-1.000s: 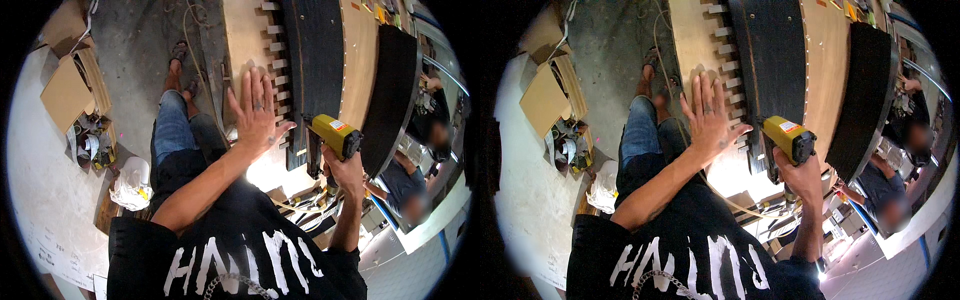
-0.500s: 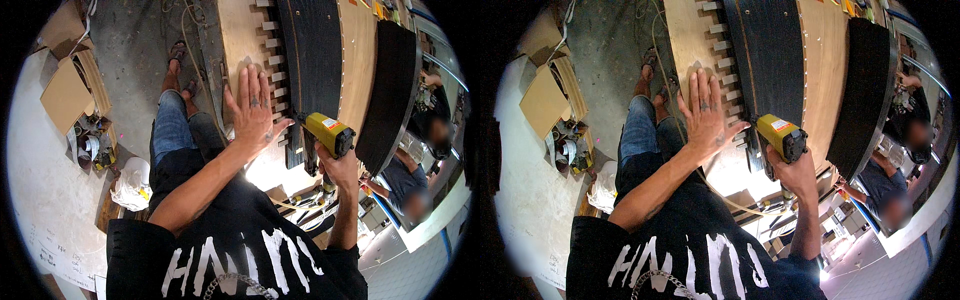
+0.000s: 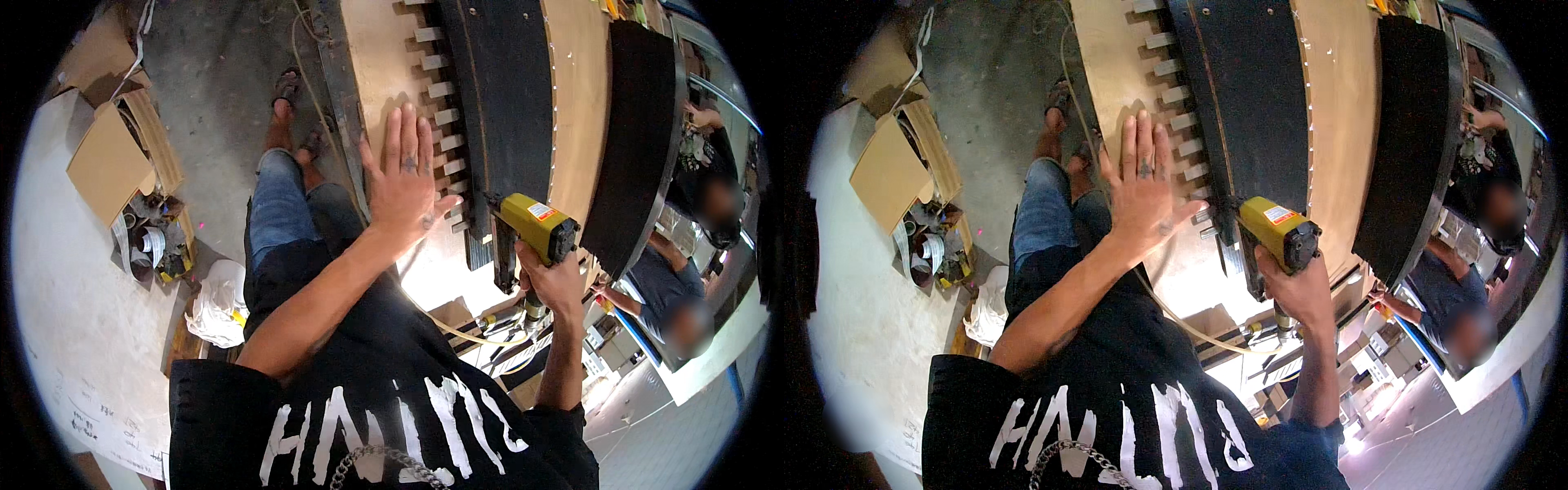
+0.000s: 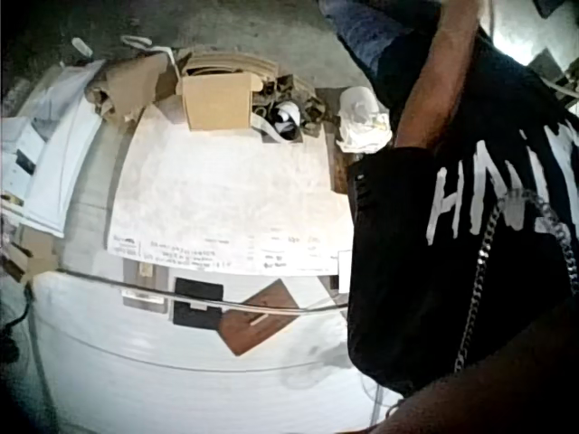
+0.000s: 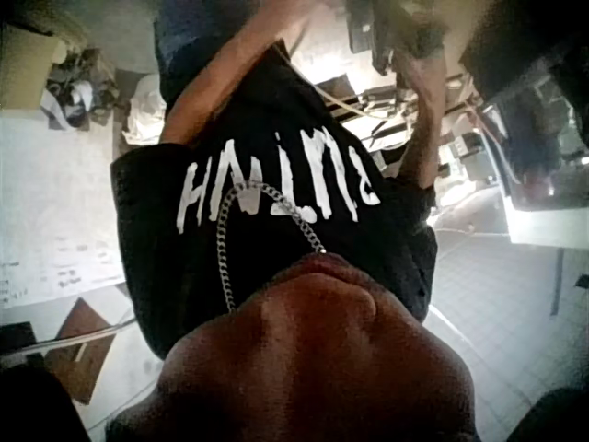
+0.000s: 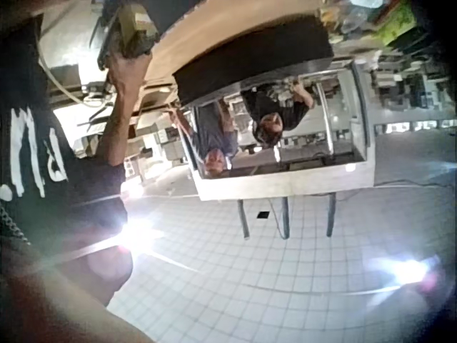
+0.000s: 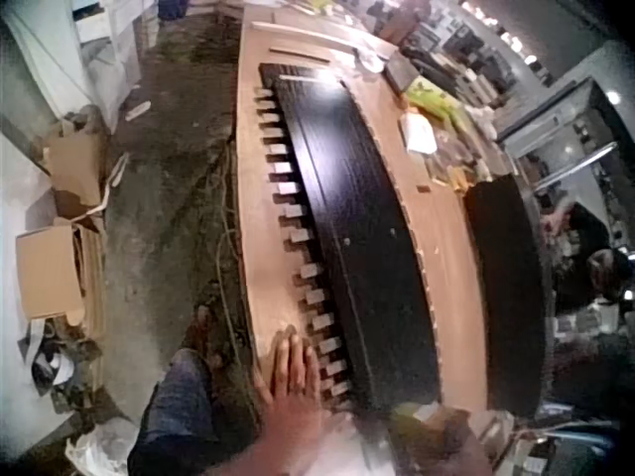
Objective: The person lubricates a nail gun, loads nails, and uses it to fasten a wooden slat and a black panel to a frame on a workbench.
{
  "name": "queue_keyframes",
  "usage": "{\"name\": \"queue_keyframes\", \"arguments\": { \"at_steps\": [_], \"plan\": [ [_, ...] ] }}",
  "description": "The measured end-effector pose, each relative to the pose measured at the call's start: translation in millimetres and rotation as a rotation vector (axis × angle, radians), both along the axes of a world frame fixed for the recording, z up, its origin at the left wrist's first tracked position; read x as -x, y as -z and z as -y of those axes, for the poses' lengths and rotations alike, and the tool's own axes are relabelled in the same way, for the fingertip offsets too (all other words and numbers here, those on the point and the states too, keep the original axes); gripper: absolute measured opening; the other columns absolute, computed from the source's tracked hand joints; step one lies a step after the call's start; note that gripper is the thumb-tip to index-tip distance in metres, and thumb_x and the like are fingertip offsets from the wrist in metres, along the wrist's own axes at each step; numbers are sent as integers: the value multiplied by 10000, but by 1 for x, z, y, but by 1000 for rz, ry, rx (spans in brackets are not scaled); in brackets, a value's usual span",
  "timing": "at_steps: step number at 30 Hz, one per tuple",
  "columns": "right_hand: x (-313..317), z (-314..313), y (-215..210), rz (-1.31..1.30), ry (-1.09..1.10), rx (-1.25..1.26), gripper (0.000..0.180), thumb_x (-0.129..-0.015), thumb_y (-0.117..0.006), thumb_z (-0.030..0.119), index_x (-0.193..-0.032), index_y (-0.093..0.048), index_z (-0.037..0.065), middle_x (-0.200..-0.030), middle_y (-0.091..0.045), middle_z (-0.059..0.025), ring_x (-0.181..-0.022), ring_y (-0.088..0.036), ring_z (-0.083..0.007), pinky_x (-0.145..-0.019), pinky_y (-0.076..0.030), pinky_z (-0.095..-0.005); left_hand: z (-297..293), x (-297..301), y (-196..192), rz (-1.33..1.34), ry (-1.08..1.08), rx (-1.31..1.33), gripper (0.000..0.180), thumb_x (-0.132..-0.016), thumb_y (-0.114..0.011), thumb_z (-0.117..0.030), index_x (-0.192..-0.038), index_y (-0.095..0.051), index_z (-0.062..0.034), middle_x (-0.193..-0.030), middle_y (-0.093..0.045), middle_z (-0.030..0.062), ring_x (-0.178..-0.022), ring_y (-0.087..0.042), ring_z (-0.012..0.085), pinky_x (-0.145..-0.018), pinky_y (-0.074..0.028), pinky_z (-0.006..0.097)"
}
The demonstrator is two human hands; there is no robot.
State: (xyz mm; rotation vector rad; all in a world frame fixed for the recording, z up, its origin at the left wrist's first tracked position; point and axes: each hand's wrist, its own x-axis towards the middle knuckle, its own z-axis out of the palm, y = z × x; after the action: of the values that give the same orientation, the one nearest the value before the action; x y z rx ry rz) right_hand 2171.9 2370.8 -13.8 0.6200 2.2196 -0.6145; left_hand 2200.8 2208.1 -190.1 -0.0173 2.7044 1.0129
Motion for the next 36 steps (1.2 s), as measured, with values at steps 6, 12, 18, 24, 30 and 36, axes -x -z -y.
{"name": "queue_keyframes", "arguments": {
  "at_steps": [6, 12, 18, 24, 30, 36],
  "plan": [
    [-7, -7, 6, -34, -27, 8, 276, -863, -682, 269, -935, -625, 9, -577, -570, -15, -456, -549, -101, -430, -426, -255, -3, -1, 3, -54, -23, -13, 1234, -668, -714, -662, -1470, -125, 67, -1557, 32, 261, -1445, 100, 394, -1073, 24, 694],
    [-8, -9, 7, -34, -44, 37, 297, -862, -681, 287, -951, -631, 8, -590, -581, -19, -473, -561, -105, -441, -432, -257, -2, 0, 3, -18, -9, -17, 1230, -691, -684, -674, -1472, -101, 76, -1554, 52, 267, -1441, 114, 402, -1073, 43, 700],
    [-11, -6, 6, -61, -45, 51, 309, -864, -682, 297, -959, -628, 8, -590, -577, -20, -474, -561, -107, -447, -435, -264, -1, -1, 3, -27, 4, -42, 1230, -711, -656, -681, -1469, -87, 103, -1543, 74, 299, -1435, 120, 426, -1055, 69, 719],
    [-12, -7, 10, -16, -87, 4, 315, -854, -665, 204, -1063, -628, -28, -668, -625, -64, -528, -574, -100, -477, -457, -278, 4, -2, 0, -48, 42, -24, 1201, -704, -675, -663, -1468, -142, 95, -1553, 74, 279, -1441, 126, 409, -1036, 22, 746],
    [-33, -19, 10, -137, 66, 88, 215, -866, -680, 176, -951, -604, -7, -651, -566, -29, -469, -539, -114, -430, -443, -272, 12, 1, -11, 22, 157, -5, 1290, -623, -717, -686, -1483, -116, 64, -1570, 76, 233, -1451, 127, 371, -1022, 32, 760],
    [-59, -30, -14, -167, 195, 34, 294, -860, -702, 222, -1033, -613, 0, -617, -559, -14, -472, -557, -100, -421, -442, -258, 5, 4, 4, -38, 179, 98, 1310, -605, -738, -680, -1492, -101, 44, -1580, 58, 201, -1458, 113, 344, -1035, 6, 760]
  ]
}}
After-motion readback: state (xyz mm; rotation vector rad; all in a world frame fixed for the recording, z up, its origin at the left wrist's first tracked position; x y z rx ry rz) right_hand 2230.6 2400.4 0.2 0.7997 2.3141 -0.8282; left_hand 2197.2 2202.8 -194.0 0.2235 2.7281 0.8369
